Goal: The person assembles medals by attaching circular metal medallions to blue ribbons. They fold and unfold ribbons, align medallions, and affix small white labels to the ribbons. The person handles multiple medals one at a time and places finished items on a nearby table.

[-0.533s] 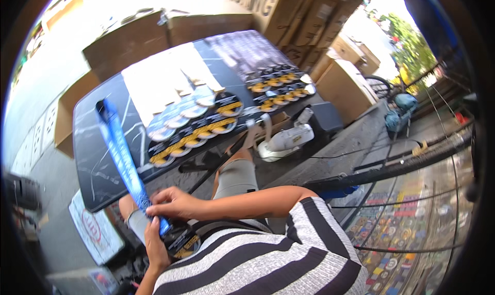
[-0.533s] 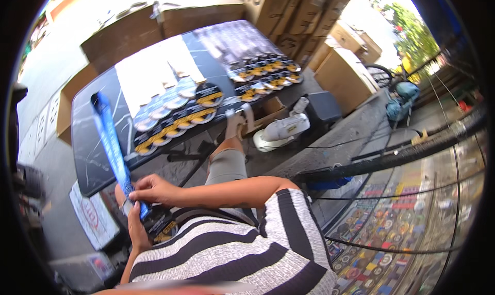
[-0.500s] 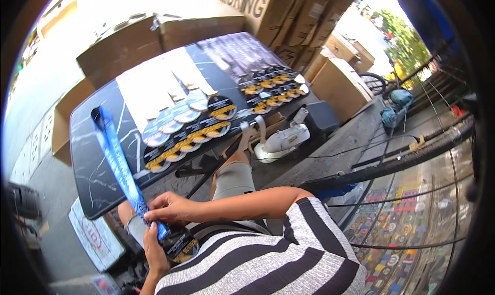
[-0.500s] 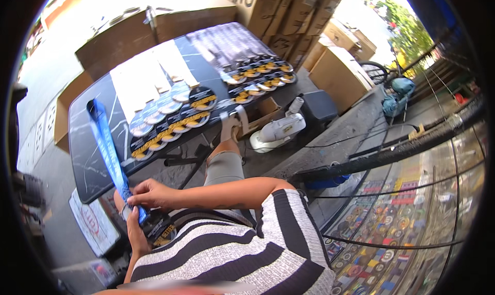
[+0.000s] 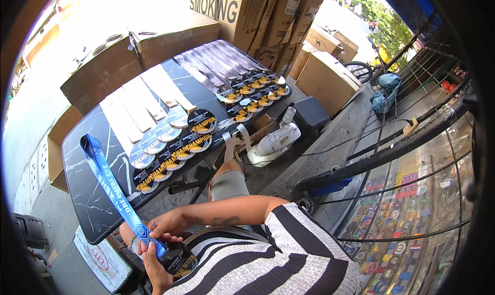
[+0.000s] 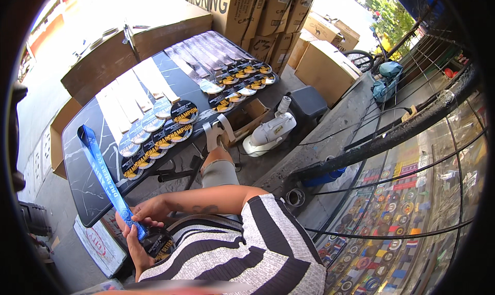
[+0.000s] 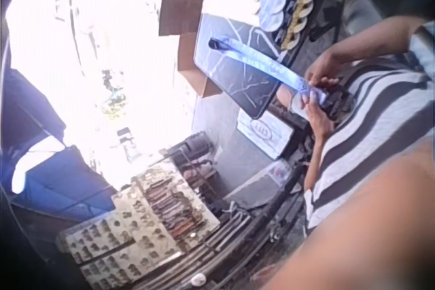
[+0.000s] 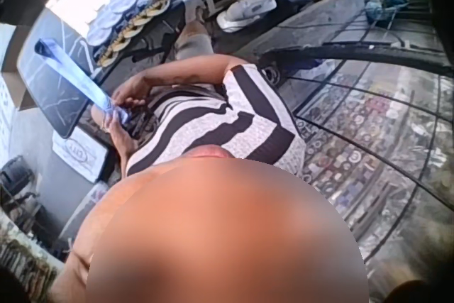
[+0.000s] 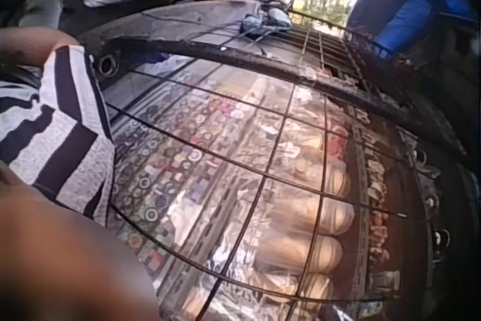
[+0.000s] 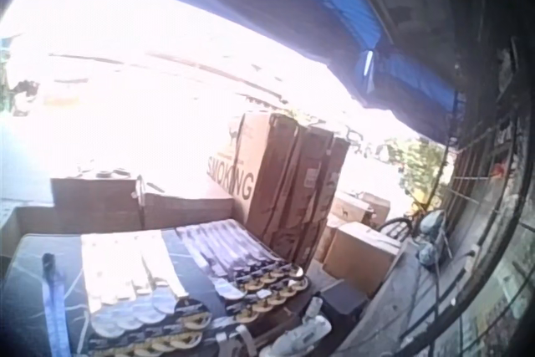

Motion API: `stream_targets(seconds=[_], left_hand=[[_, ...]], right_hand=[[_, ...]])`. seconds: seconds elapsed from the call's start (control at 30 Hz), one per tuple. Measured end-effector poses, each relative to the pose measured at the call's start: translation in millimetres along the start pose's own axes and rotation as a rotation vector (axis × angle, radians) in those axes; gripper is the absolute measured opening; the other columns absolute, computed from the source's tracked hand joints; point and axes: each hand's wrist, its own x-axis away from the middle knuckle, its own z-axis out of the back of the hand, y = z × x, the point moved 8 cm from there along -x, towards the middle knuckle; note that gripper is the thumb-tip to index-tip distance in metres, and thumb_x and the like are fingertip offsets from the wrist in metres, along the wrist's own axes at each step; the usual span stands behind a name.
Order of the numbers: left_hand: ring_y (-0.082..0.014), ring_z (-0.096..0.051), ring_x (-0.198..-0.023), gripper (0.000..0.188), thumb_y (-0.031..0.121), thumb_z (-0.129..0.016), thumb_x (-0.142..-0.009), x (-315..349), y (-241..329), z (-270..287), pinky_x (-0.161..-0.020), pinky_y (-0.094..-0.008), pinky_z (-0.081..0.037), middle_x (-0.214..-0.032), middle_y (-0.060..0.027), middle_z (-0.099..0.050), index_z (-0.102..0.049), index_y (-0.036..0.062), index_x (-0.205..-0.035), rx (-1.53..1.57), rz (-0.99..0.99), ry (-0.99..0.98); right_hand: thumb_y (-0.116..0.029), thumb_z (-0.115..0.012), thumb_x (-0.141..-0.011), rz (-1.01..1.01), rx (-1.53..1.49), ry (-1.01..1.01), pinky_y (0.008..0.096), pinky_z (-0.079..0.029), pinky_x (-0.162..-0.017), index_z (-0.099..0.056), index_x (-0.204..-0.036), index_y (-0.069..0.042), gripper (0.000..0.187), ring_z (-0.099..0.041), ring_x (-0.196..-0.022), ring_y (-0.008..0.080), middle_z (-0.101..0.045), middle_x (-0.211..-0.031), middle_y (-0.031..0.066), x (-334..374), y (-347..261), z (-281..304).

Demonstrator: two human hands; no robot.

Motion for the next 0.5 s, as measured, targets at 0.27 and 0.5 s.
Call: stream_targets(seconds=[0.27,0.5], left_hand=[[-0.0321,-0.069,-0.085,0.03,0.027,-0.053,-0.099,1.3,-2.6,1.3,-0.082,-0.0443,-0.059,-0.098,-0.0157,-0.067,-0.053,0.0026,-0.117,0.049,-0.002,0.024],[-0.0325,-0.07,-0.085,0.032,0.026,-0.047,-0.102,-0.7,-3.3,3.7,-0.08,-0.0439,-0.06,-0.099,-0.0188,-0.067,-0.049,-0.001,-0.121,0.027,-0.016,0.021]], right_hand=[[-0.041,-0.069,-0.091,0.023,-0.051,-0.095,0.0247,-0.049,-0.037,-0.061,-0.105,0.0,0.044,-0.057,-0.042,0.0133,-0.054,-0.053,0.0007,-7.1,3.3,4.8],[-0.035,-0.073,-0.09,0.038,-0.126,-0.168,0.0241,-0.051,-0.037,-0.048,-0.132,0.007,0.064,-0.059,-0.043,0.0127,-0.055,-0.052,0.0013,-11.1,0.0,-4.2]])
